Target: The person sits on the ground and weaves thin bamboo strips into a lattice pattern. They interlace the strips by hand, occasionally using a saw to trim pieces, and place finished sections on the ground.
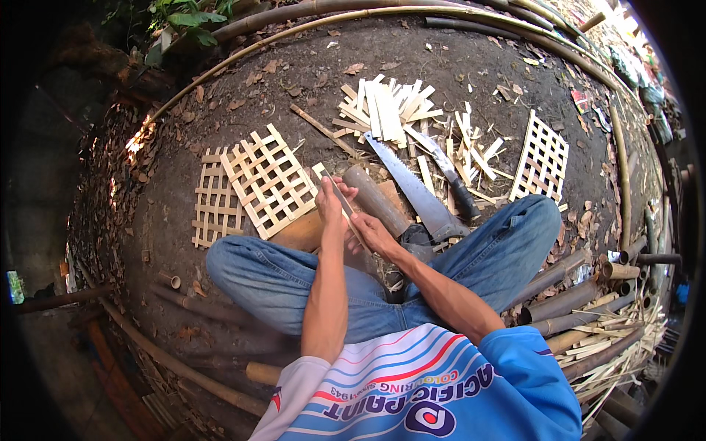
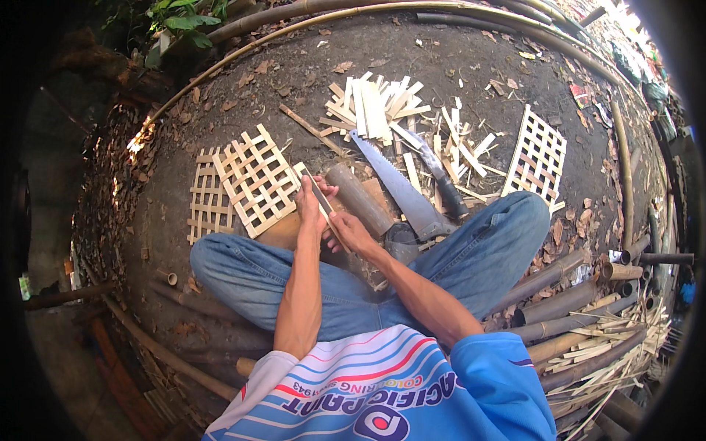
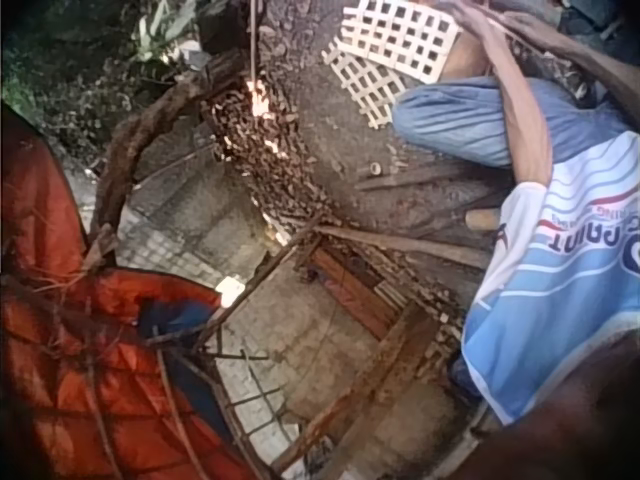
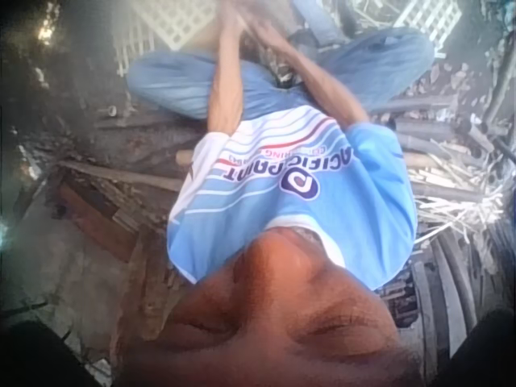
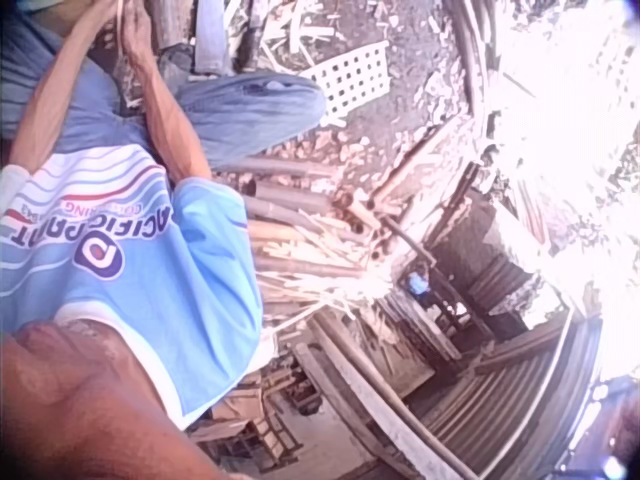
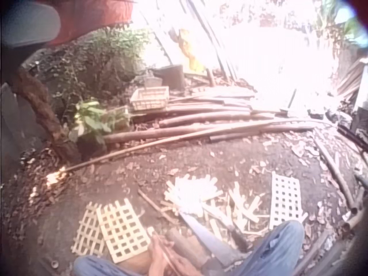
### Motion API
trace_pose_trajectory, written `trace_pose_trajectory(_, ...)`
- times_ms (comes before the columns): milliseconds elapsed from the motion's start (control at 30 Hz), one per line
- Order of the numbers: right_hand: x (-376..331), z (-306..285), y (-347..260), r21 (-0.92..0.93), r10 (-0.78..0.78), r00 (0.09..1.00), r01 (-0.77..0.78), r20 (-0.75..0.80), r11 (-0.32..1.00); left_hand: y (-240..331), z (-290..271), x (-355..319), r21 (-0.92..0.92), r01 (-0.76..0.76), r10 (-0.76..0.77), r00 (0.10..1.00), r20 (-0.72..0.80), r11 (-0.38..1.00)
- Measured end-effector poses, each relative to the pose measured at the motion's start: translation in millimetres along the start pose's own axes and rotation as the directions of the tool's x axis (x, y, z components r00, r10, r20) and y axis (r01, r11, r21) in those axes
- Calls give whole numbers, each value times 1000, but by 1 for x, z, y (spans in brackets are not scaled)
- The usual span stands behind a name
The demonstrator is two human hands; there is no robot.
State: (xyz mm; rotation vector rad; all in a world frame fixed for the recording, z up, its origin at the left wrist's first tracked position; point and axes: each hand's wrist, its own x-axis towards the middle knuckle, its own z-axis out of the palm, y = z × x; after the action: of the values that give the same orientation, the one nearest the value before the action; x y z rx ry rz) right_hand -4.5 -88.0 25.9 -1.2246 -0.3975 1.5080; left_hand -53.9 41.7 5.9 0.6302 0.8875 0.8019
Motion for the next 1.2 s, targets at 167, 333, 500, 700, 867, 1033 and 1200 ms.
trace_pose_trajectory(167, 0, -5, -2, 42, 30, 996, -34, 89, 999, 12, 14, -8, 30, 66, -64, 996, -57, 997)
trace_pose_trajectory(333, -6, 0, -10, 73, 83, 994, -88, 76, 993, 14, 5, -6, -29, 111, -107, 987, 117, 993)
trace_pose_trajectory(500, -5, -4, -6, 65, 38, 997, -42, 69, 997, 19, 16, -12, -22, 194, -191, 978, 84, 981)
trace_pose_trajectory(700, -6, -4, -12, 181, 152, 971, -185, 182, 966, 18, 3, -4, -41, 272, -272, 962, -17, 962)
trace_pose_trajectory(867, -3, -17, -22, 326, 266, 896, -385, 356, 863, 15, -5, 2, -118, 343, -356, 927, -118, 932)
trace_pose_trajectory(1033, -5, -16, -24, 321, 273, 895, -389, 352, 864, 15, -5, 0, -129, 352, -370, 915, -163, 927)
trace_pose_trajectory(1200, -3, -18, -21, 386, 289, 853, -466, 434, 796, 13, -6, 2, -146, 363, -386, 903, -186, 920)
